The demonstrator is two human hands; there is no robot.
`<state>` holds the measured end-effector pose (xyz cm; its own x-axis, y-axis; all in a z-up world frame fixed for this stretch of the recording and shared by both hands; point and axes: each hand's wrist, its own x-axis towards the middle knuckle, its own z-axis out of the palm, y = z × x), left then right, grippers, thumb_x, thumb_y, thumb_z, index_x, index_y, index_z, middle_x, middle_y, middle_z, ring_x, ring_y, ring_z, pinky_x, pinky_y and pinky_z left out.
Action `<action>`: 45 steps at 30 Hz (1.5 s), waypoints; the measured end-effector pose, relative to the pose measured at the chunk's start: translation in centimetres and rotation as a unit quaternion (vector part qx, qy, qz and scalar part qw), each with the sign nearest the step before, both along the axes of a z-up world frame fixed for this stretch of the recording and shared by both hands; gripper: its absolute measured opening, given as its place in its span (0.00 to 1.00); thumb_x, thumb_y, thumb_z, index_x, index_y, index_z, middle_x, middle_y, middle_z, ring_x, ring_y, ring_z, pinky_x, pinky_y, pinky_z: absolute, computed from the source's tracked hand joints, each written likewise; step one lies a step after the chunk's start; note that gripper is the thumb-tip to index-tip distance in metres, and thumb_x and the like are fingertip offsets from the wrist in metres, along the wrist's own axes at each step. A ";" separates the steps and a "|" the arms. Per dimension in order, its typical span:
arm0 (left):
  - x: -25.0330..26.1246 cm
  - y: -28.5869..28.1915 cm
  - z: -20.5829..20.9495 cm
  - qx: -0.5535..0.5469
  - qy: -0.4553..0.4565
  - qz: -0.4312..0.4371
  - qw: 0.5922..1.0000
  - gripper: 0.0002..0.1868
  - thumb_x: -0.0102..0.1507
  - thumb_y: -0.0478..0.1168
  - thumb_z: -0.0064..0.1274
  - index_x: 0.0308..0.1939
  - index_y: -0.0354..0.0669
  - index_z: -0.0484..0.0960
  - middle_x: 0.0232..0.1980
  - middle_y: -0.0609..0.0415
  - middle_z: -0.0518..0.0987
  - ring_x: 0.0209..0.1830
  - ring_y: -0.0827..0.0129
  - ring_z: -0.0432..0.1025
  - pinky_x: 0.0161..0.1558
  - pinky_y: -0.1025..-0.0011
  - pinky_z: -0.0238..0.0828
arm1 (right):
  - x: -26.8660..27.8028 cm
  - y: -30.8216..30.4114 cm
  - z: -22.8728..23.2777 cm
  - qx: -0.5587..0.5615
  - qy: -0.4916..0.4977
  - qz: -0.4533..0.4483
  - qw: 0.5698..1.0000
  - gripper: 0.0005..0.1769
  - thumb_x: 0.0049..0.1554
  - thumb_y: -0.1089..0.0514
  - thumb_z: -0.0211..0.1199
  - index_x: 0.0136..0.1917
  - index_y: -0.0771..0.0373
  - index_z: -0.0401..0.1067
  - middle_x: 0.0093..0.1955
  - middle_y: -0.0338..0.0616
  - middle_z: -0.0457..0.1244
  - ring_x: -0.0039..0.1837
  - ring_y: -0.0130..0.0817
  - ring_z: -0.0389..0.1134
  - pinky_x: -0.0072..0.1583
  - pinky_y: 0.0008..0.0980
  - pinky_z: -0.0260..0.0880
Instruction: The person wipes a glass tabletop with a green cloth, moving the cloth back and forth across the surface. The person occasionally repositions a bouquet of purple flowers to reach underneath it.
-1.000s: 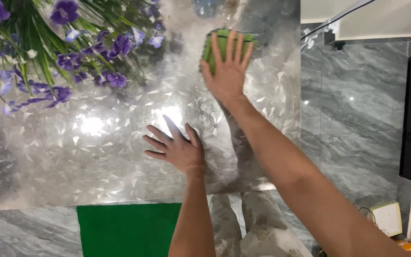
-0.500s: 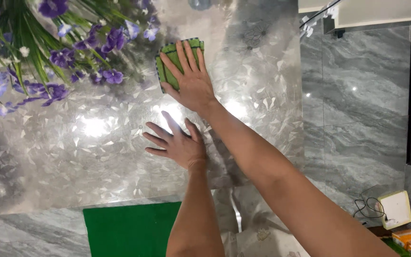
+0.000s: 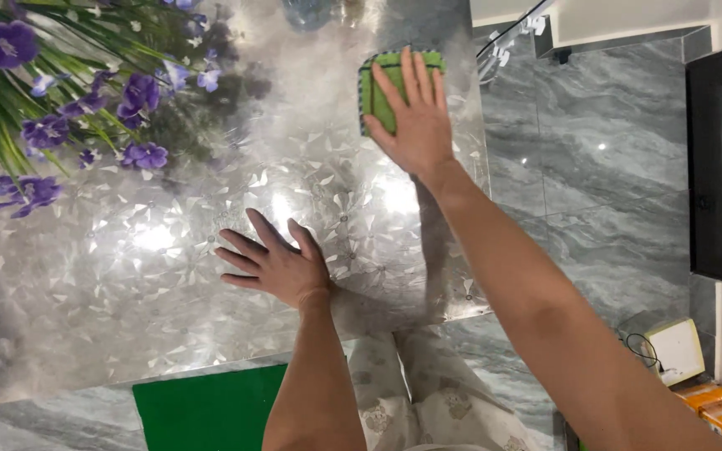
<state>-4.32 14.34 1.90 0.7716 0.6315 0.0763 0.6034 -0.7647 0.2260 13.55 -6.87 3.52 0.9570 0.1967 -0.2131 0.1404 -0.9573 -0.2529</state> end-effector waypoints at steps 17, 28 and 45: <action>0.0 0.3 0.1 -0.017 0.015 0.001 1.000 0.36 0.77 0.65 0.34 0.87 0.62 0.58 0.90 0.39 0.45 0.89 0.35 0.34 0.80 0.25 0.25 | -2.2 -2.7 -5.3 -0.062 -0.125 -0.158 0.978 0.39 0.78 0.27 0.42 0.93 0.42 0.39 0.93 0.53 0.31 0.92 0.52 0.31 0.87 0.60 0.32; -0.4 0.5 -0.7 0.018 -0.009 -0.013 1.000 0.34 0.78 0.63 0.36 0.86 0.60 0.61 0.89 0.39 0.46 0.89 0.33 0.37 0.81 0.24 0.28 | -3.4 5.9 -5.6 -0.101 -0.104 -0.173 0.974 0.41 0.76 0.25 0.30 0.93 0.43 0.33 0.93 0.55 0.27 0.93 0.56 0.26 0.87 0.63 0.25; -0.1 0.1 -0.3 0.004 -0.003 -0.004 1.000 0.35 0.78 0.64 0.33 0.87 0.59 0.62 0.90 0.40 0.44 0.89 0.37 0.33 0.81 0.26 0.25 | -5.6 14.4 -0.3 -0.090 -0.062 0.095 0.990 0.42 0.78 0.24 0.39 0.93 0.44 0.33 0.92 0.58 0.28 0.92 0.57 0.28 0.87 0.62 0.30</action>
<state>-4.39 14.40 1.63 0.7767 0.6240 0.0857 0.5955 -0.7719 0.2227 7.95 7.53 3.24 0.9277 0.3445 -0.1437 0.3407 -0.9388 -0.0506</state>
